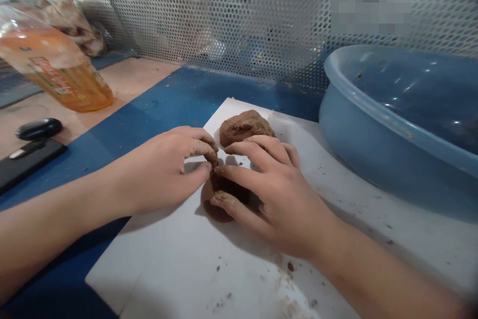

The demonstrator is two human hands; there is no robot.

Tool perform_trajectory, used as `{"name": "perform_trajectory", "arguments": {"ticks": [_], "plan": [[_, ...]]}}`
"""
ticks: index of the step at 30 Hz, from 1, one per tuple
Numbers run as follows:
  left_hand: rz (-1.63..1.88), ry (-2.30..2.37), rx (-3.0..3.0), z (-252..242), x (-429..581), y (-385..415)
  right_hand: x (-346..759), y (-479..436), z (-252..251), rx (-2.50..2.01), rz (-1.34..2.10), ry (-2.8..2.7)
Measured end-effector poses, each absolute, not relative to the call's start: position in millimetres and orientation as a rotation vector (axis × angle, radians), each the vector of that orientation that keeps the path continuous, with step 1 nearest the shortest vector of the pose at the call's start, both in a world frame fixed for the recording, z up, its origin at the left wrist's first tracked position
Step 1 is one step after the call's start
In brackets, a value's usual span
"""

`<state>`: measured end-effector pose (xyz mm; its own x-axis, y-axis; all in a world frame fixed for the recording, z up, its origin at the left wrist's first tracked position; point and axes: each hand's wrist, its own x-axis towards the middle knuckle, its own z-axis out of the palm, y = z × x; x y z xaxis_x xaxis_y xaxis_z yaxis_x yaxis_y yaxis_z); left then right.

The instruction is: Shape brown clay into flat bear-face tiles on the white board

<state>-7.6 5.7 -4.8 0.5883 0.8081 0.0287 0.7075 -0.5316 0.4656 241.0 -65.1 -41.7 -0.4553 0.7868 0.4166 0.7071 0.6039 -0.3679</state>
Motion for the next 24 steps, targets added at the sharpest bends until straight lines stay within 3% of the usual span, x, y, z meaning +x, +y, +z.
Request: {"name": "perform_trajectory", "arguments": {"ticks": [24], "plan": [[0.320,1.236,2.407,-7.7,-7.5,6.2,239.6,-64.9,-40.6,-1.194,0.253,-2.298]]}}
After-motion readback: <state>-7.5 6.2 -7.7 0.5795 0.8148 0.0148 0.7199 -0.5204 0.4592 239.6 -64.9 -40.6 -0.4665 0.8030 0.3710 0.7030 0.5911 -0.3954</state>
